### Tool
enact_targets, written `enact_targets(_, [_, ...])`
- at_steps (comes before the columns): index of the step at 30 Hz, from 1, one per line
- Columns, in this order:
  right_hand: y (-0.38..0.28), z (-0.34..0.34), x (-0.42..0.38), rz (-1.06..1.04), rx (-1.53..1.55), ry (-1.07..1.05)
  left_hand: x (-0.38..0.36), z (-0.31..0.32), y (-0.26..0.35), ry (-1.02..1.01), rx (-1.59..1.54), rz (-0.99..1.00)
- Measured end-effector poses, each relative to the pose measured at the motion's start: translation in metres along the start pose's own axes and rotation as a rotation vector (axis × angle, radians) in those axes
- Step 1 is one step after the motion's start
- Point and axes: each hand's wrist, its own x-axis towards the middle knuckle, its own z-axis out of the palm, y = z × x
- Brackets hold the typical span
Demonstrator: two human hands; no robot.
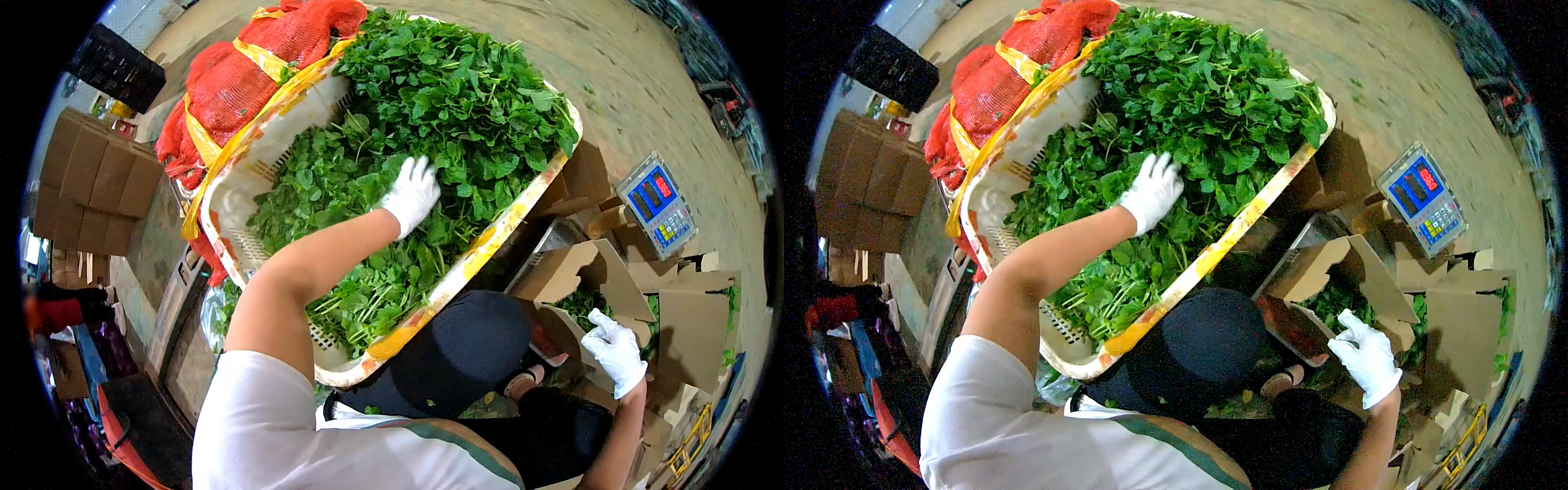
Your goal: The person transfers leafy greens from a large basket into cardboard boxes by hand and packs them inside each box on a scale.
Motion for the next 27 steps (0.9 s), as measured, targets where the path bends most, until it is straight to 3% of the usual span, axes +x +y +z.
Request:
enact_targets(2, [-0.003, 0.000, 0.000, -0.016, -0.050, -0.011, 0.010, 0.000, -0.010, -0.014, -0.151, -0.113])
enact_targets(4, [-0.007, 0.000, 0.002, 0.045, 0.009, -0.029, 0.017, -0.014, -0.024, -0.316, -0.181, -0.132])
enact_targets(6, [-0.010, 0.000, 0.003, 0.102, 0.068, -0.043, 0.038, 0.020, -0.025, -0.419, -0.948, -0.749])
enact_targets(7, [-0.011, 0.000, 0.003, 0.083, 0.013, -0.030, 0.044, 0.025, -0.027, -0.445, -1.060, -0.871])
enact_targets(8, [-0.011, 0.000, 0.002, 0.069, -0.041, -0.016, 0.045, 0.032, -0.030, -0.442, -1.113, -0.863])
enact_targets(10, [-0.008, 0.002, -0.002, 0.040, -0.046, -0.002, 0.023, 0.038, -0.031, -0.295, -0.748, -0.377])
enact_targets(13, [-0.007, -0.001, -0.003, 0.008, -0.024, 0.024, 0.015, 0.032, -0.023, -0.217, -0.757, -0.261])
enact_targets(17, [-0.008, -0.007, -0.006, 0.028, -0.048, 0.035, -0.010, 0.020, -0.007, -0.033, -0.632, -0.206])
enact_targets(18, [-0.009, -0.008, -0.007, 0.045, -0.041, 0.036, -0.010, 0.029, -0.003, -0.016, -0.705, -0.277])
enact_targets(22, [-0.006, -0.005, -0.006, -0.035, -0.071, 0.067, -0.033, -0.010, -0.004, 0.061, -0.544, -0.171])
enact_targets(25, [-0.002, -0.003, -0.006, -0.063, -0.057, 0.068, -0.051, -0.015, -0.013, 0.089, -0.636, -0.253])
enact_targets(27, [-0.005, -0.004, -0.008, -0.050, -0.063, 0.071, -0.075, -0.065, -0.028, 0.141, -0.520, -0.231])
